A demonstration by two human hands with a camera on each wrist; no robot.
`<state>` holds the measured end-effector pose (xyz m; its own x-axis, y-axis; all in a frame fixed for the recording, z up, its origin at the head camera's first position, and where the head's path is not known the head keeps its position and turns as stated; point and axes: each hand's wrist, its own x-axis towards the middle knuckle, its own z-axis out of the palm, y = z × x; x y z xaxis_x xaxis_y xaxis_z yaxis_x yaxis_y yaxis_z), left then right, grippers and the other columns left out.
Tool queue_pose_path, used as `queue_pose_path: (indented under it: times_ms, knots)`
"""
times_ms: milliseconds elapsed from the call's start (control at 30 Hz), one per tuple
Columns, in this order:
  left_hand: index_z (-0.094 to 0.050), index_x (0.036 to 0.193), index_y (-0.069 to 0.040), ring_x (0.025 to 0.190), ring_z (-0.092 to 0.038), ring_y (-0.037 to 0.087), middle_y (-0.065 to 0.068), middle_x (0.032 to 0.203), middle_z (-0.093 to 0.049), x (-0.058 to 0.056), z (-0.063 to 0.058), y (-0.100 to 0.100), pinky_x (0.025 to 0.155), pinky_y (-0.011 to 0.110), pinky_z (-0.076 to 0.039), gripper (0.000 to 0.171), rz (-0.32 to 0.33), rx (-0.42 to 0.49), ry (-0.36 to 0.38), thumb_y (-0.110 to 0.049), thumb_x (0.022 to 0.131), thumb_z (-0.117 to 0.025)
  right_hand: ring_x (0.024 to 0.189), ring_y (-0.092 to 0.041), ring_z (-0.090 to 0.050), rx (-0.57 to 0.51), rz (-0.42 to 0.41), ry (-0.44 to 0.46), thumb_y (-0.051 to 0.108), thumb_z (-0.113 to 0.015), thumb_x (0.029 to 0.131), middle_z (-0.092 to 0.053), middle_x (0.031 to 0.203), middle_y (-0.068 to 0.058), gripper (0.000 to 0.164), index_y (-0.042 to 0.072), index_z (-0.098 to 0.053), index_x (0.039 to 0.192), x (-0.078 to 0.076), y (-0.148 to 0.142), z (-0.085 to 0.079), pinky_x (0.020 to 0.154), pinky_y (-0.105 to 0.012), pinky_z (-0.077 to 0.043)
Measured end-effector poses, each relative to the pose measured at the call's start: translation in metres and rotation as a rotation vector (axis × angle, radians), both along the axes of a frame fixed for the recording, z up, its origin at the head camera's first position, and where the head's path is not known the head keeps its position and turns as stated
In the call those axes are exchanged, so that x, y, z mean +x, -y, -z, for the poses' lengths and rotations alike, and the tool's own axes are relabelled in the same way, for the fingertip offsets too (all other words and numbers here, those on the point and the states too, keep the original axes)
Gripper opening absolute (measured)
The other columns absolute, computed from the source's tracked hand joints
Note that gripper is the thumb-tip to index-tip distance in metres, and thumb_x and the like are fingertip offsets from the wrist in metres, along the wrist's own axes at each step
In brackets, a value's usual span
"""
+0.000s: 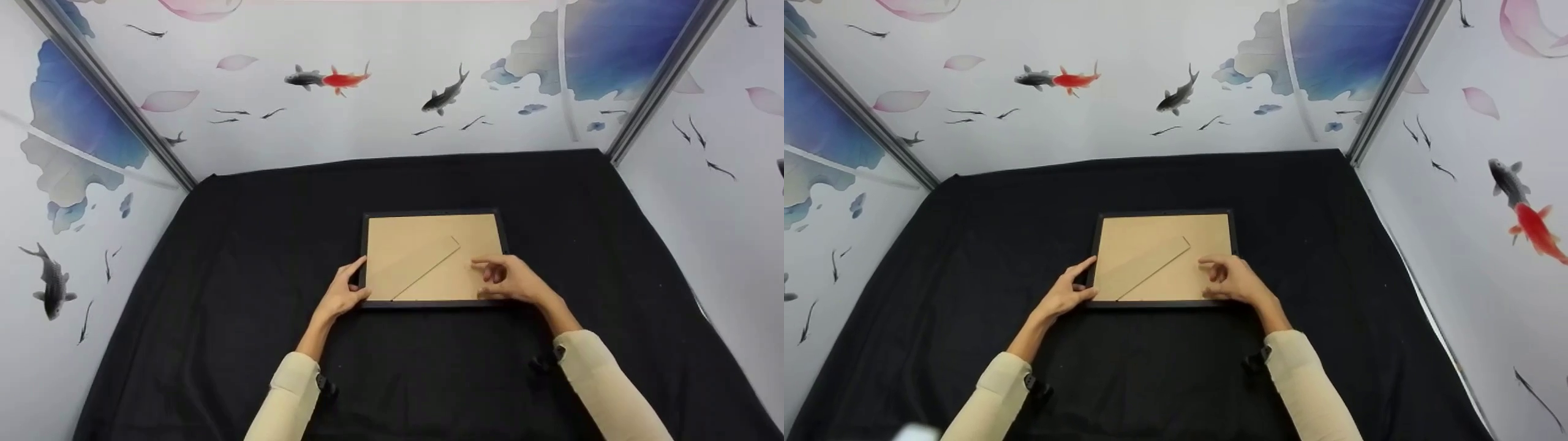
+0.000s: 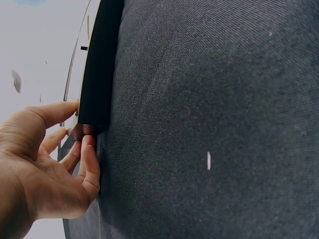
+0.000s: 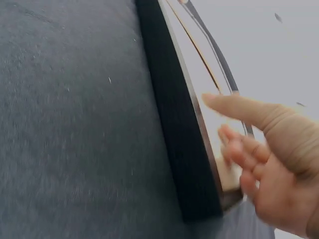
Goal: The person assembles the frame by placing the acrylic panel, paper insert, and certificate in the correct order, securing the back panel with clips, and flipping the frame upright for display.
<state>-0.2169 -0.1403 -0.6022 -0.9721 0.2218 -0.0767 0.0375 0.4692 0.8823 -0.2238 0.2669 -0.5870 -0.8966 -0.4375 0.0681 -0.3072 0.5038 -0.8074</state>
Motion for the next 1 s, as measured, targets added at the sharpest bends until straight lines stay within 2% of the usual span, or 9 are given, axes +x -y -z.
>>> queue_pose_path:
  times_ms: [100, 167, 300, 400, 533, 800, 1000]
  knots:
    - [-0.044, 0.154, -0.006, 0.083, -0.054, 0.023, 0.027, 0.146, -0.038, 0.000, 0.000, -0.002, 0.072, 0.032, -0.050, 0.072, 0.015, 0.003, 0.003, 0.005, 0.089, -0.072, 0.074, -0.029, -0.054, -0.091, 0.073, -0.085, -0.003, -0.087, 0.077, -0.063, 0.093, -0.018, 0.057, -0.006, -0.065, 0.129, 0.004, -0.021, 0.009, 0.065, -0.025, -0.043]
    - [-0.044, 0.154, -0.007, 0.082, -0.055, 0.022, 0.027, 0.146, -0.038, 0.000, -0.001, -0.002, 0.071, 0.031, -0.050, 0.072, 0.010, 0.005, 0.007, 0.005, 0.089, -0.072, 0.075, -0.034, -0.053, -0.092, 0.124, -0.130, -0.006, -0.087, 0.075, -0.060, 0.094, -0.022, 0.057, -0.007, -0.065, 0.128, 0.009, -0.033, 0.014, 0.065, -0.027, -0.042]
    - [-0.045, 0.153, -0.007, 0.081, -0.055, 0.022, 0.026, 0.146, -0.039, -0.001, -0.002, -0.001, 0.071, 0.031, -0.050, 0.072, -0.012, 0.009, 0.011, 0.007, 0.088, -0.072, 0.078, -0.038, -0.053, -0.060, 0.166, -0.123, -0.003, -0.087, 0.077, -0.058, 0.098, -0.023, 0.056, -0.007, -0.063, 0.128, 0.018, -0.046, 0.022, 0.068, -0.030, -0.043]
    - [-0.045, 0.153, -0.007, 0.081, -0.056, 0.023, 0.027, 0.146, -0.039, -0.002, -0.002, -0.001, 0.071, 0.031, -0.050, 0.072, -0.005, 0.018, 0.008, 0.007, 0.088, -0.072, 0.081, -0.034, -0.056, -0.080, 0.203, -0.092, 0.003, -0.086, 0.080, -0.060, 0.100, -0.019, 0.051, -0.002, -0.066, 0.127, 0.023, -0.050, 0.027, 0.069, -0.027, -0.045]
    - [-0.045, 0.153, -0.008, 0.085, -0.055, 0.023, 0.026, 0.146, -0.039, -0.002, -0.002, -0.001, 0.073, 0.031, -0.050, 0.072, -0.003, 0.025, 0.016, 0.006, 0.088, -0.073, 0.083, -0.028, -0.057, -0.118, 0.240, -0.096, 0.009, -0.086, 0.083, -0.062, 0.100, -0.014, 0.043, 0.004, -0.071, 0.123, 0.028, -0.050, 0.031, 0.070, -0.024, -0.046]
    - [-0.045, 0.154, -0.011, 0.084, -0.055, 0.022, 0.023, 0.147, -0.039, -0.001, 0.000, 0.000, 0.071, 0.031, -0.050, 0.073, -0.020, 0.037, 0.047, 0.006, 0.089, -0.072, 0.083, -0.024, -0.059, -0.143, 0.233, -0.093, 0.011, -0.084, 0.086, -0.062, 0.102, -0.014, 0.042, 0.004, -0.070, 0.126, 0.031, -0.048, 0.036, 0.071, -0.024, -0.047]
    - [-0.045, 0.152, -0.005, 0.080, -0.054, 0.022, 0.028, 0.145, -0.039, -0.001, 0.002, 0.002, 0.071, 0.030, -0.050, 0.073, 0.002, 0.031, -0.004, 0.008, 0.086, -0.072, 0.080, -0.025, -0.061, -0.167, 0.213, -0.125, 0.006, -0.083, 0.086, -0.063, 0.099, -0.015, 0.040, 0.002, -0.071, 0.124, 0.030, -0.046, 0.038, 0.068, -0.024, -0.048]
